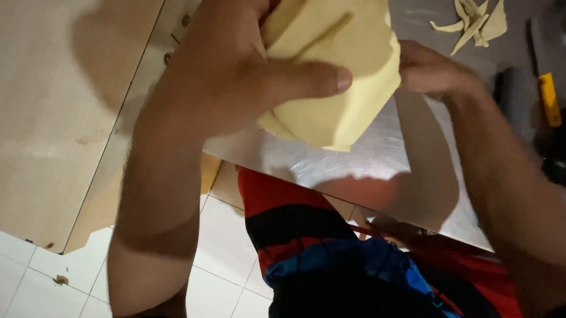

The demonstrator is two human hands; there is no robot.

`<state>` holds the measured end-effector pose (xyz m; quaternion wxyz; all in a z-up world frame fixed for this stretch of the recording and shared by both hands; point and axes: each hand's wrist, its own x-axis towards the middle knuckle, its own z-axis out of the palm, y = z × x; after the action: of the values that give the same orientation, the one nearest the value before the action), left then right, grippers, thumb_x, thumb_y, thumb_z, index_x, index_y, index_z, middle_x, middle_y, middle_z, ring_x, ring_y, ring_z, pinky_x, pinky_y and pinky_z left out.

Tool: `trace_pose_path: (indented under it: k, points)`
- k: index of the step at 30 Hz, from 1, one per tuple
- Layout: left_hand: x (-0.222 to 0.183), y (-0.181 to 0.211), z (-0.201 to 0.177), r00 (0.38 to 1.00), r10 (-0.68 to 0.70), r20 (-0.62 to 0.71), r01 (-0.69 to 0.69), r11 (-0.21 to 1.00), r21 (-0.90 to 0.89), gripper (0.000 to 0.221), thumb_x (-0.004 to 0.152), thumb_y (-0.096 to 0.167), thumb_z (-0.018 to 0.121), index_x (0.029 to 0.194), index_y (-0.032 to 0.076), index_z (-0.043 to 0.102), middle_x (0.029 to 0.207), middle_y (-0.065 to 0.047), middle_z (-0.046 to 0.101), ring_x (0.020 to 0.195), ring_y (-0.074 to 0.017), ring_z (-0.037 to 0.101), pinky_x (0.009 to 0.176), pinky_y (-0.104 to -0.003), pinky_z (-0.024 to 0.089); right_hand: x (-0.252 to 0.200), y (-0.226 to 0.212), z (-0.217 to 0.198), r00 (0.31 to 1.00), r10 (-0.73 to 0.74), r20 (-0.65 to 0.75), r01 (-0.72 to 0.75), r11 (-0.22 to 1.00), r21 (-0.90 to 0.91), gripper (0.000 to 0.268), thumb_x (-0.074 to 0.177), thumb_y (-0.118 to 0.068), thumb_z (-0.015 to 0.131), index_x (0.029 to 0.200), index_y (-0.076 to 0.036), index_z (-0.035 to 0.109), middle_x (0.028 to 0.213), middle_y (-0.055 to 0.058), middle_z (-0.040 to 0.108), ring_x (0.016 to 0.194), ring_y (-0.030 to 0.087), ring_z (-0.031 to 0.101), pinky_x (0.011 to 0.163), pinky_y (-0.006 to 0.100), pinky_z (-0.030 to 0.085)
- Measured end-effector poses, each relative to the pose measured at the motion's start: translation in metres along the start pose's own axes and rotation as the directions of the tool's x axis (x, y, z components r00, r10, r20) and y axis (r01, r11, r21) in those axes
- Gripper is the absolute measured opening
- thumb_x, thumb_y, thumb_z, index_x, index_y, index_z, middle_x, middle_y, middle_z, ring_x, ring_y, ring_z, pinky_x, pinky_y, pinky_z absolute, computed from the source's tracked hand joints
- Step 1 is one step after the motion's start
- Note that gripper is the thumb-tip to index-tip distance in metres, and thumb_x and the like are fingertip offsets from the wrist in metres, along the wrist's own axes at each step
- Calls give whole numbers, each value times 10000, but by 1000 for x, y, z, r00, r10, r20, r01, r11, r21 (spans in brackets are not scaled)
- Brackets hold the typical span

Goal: Rolling out dough sheets with a pipe, cutting them into specific shapes with a knife, and folding them for further preparation.

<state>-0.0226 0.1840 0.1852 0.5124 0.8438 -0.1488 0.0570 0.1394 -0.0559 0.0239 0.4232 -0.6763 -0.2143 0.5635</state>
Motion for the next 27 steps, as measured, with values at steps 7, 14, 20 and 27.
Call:
trace_pose_path:
  k: [7,14,20,27]
  points:
    - [15,-26,13,966,-203,-157,137,925,-355,506,761,277,873,1182,173,611,1185,7,742,1121,-183,778,881,-301,689,-17,19,41,687,-717,-120,470,311,826,1176,821,-630,676,1687,-72,108,1685,193,260,1530,408,329,1214,603,388]
    - [21,-84,23,883,-425,-199,265,802,-535,449,687,210,855,1092,103,694,1037,-21,774,970,-205,784,814,-337,675,-46,12,51,783,-369,-500,621,504,600,163,941,-92,730,1038,15,656,1305,165,672,1191,405,687,788,578,667]
    - [11,-87,28,745,-661,-94,545,683,-486,431,729,200,799,1137,96,709,1076,-52,789,967,-221,796,792,-364,692,-44,14,72,791,-157,-592,529,661,532,457,902,-47,670,1320,81,538,1339,219,650,1133,412,707,742,484,687]
    - [-39,-223,78,724,-681,-105,587,690,-424,415,753,247,891,1041,-4,729,852,-155,716,772,-289,734,723,-430,578,69,200,67,814,-32,-580,485,587,648,475,976,-41,639,1389,92,443,1228,304,667,1008,453,706,758,630,623]
